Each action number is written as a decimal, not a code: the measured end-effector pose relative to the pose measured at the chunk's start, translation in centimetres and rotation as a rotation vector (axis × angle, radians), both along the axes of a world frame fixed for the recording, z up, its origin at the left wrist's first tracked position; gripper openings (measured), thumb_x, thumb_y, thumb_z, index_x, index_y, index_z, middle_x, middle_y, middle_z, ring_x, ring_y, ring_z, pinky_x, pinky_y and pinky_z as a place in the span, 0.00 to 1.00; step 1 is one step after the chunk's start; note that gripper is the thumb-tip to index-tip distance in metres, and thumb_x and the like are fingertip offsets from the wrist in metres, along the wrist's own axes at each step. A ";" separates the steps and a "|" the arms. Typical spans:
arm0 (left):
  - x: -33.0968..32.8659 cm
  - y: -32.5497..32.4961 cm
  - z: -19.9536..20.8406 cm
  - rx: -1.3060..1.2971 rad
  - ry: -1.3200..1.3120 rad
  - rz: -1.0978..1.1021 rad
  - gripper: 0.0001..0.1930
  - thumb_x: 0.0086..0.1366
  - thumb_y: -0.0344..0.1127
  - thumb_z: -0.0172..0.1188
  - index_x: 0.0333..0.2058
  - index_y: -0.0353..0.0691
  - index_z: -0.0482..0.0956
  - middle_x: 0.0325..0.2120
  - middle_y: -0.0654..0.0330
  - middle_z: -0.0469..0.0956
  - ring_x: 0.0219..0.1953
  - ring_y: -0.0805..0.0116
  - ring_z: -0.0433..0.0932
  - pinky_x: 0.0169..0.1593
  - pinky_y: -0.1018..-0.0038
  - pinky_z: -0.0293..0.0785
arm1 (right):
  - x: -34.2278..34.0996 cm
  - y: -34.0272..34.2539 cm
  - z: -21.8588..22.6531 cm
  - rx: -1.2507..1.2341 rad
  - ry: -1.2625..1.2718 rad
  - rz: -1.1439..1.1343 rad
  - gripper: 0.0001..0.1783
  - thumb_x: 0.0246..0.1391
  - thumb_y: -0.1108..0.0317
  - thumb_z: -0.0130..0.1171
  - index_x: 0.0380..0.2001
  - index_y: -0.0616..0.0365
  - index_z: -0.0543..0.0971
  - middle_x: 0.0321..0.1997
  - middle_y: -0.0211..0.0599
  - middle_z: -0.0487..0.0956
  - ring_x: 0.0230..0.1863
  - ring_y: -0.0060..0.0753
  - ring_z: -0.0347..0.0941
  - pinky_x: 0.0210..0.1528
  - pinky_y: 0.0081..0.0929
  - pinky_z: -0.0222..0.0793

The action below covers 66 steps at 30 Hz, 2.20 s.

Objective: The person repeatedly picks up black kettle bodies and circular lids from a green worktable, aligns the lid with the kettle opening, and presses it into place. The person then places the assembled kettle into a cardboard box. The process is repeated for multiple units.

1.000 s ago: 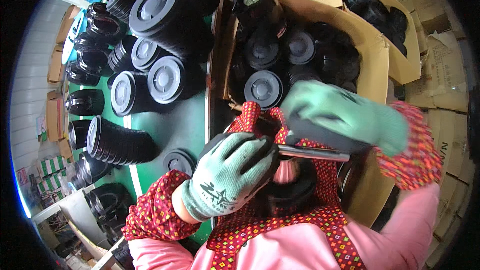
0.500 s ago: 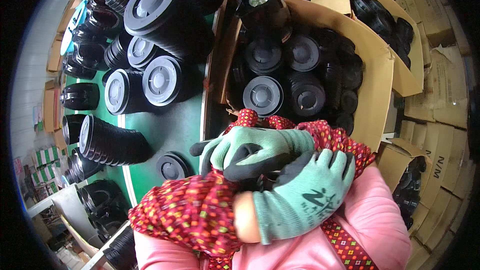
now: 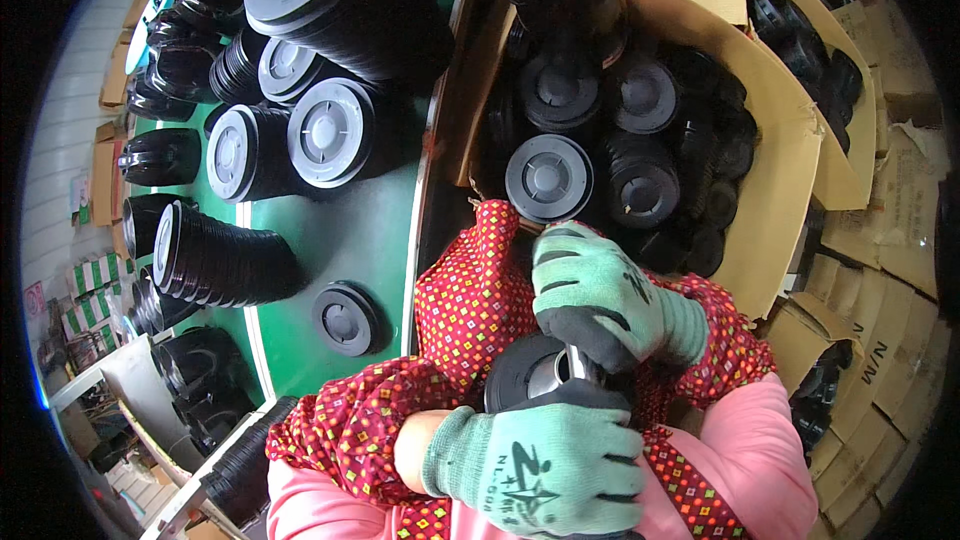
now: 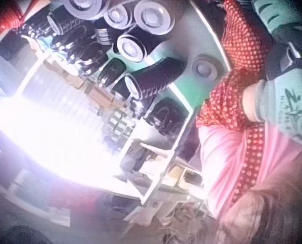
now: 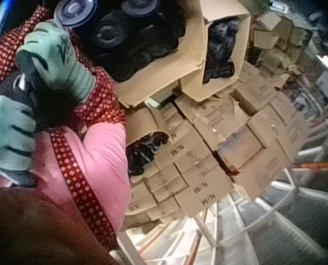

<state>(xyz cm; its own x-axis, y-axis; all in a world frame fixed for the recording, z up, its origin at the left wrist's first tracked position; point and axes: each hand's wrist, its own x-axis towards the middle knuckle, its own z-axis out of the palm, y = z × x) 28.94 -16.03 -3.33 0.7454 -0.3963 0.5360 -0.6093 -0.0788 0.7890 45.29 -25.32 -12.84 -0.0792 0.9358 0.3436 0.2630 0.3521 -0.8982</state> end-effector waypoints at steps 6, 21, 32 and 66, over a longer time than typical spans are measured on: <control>-0.9 1.4 -1.1 -0.290 -0.026 0.022 0.11 0.67 0.37 0.67 0.25 0.42 0.80 0.25 0.59 0.77 0.29 0.57 0.80 0.37 0.64 0.78 | 0.5 -2.2 3.8 -0.235 -0.301 -0.105 0.13 0.52 0.58 0.62 0.33 0.57 0.82 0.34 0.41 0.80 0.39 0.54 0.76 0.48 0.48 0.69; -5.0 9.2 -6.9 1.020 0.260 0.923 0.32 0.58 0.34 0.62 0.63 0.32 0.72 0.52 0.46 0.76 0.48 0.46 0.75 0.53 0.54 0.72 | -3.8 -9.5 9.2 -0.519 -0.241 -0.065 0.63 0.31 0.36 0.84 0.69 0.58 0.73 0.80 0.54 0.59 0.80 0.67 0.51 0.79 0.60 0.47; -8.3 12.0 -15.3 0.856 0.401 1.147 0.50 0.54 0.49 0.75 0.72 0.40 0.63 0.67 0.41 0.65 0.72 0.36 0.60 0.74 0.42 0.55 | -5.1 -10.5 9.4 -0.320 0.053 -0.522 0.36 0.45 0.73 0.76 0.61 0.68 0.79 0.59 0.52 0.83 0.67 0.48 0.75 0.64 0.46 0.77; -19.7 49.2 -8.8 -0.471 0.416 1.558 0.15 0.65 0.36 0.73 0.43 0.28 0.85 0.30 0.59 0.86 0.30 0.72 0.82 0.35 0.73 0.77 | -16.7 8.9 -0.9 -0.590 0.579 -0.194 0.23 0.73 0.64 0.56 0.62 0.71 0.75 0.58 0.47 0.82 0.55 0.34 0.82 0.59 0.32 0.79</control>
<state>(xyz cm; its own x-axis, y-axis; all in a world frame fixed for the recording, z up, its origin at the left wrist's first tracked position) 9.22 33.22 -12.12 0.3573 0.9318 0.0640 0.0585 -0.0907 0.9942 28.56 -16.40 -13.78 0.1390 0.9532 -0.2685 -0.2872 -0.2207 -0.9321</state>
